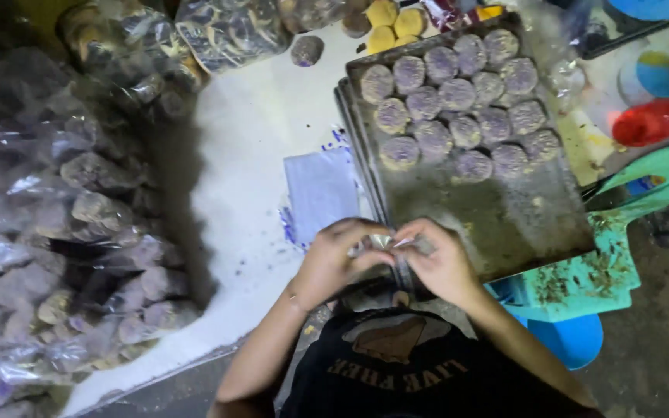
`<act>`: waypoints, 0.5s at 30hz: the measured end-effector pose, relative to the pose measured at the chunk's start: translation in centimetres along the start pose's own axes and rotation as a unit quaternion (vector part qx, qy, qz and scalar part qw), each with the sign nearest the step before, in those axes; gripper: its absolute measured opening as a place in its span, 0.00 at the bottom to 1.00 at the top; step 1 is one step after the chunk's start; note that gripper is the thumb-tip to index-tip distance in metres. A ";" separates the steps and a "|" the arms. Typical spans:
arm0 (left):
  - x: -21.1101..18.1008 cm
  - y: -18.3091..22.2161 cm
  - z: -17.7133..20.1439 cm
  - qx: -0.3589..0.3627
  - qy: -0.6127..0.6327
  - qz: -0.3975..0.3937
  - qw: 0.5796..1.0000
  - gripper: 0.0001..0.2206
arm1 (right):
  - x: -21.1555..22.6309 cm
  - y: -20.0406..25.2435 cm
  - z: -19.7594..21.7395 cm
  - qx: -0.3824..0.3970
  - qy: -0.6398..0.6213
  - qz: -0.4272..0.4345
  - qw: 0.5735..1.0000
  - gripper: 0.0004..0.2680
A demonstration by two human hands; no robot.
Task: The person repeatedly picks round purple food items from a metal tray and places them into small clear plastic bags. The person then sets the filled bags aside on the table. The person occasionally moves the tray to access more items.
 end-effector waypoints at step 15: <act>0.0 3.8 -7.3 -0.052 -0.257 0.251 0.932 0.09 | 1.5 -3.5 8.2 0.331 0.161 0.126 0.921 0.10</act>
Point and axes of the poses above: each hand's wrist, its own y-axis away from the middle knuckle, its own z-axis out of the back of the hand, x = y × z, the point moved 7 cm from there along -y, towards the middle knuckle, and after that the axes turned 9 degrees about -y, right-handed, at the moved point
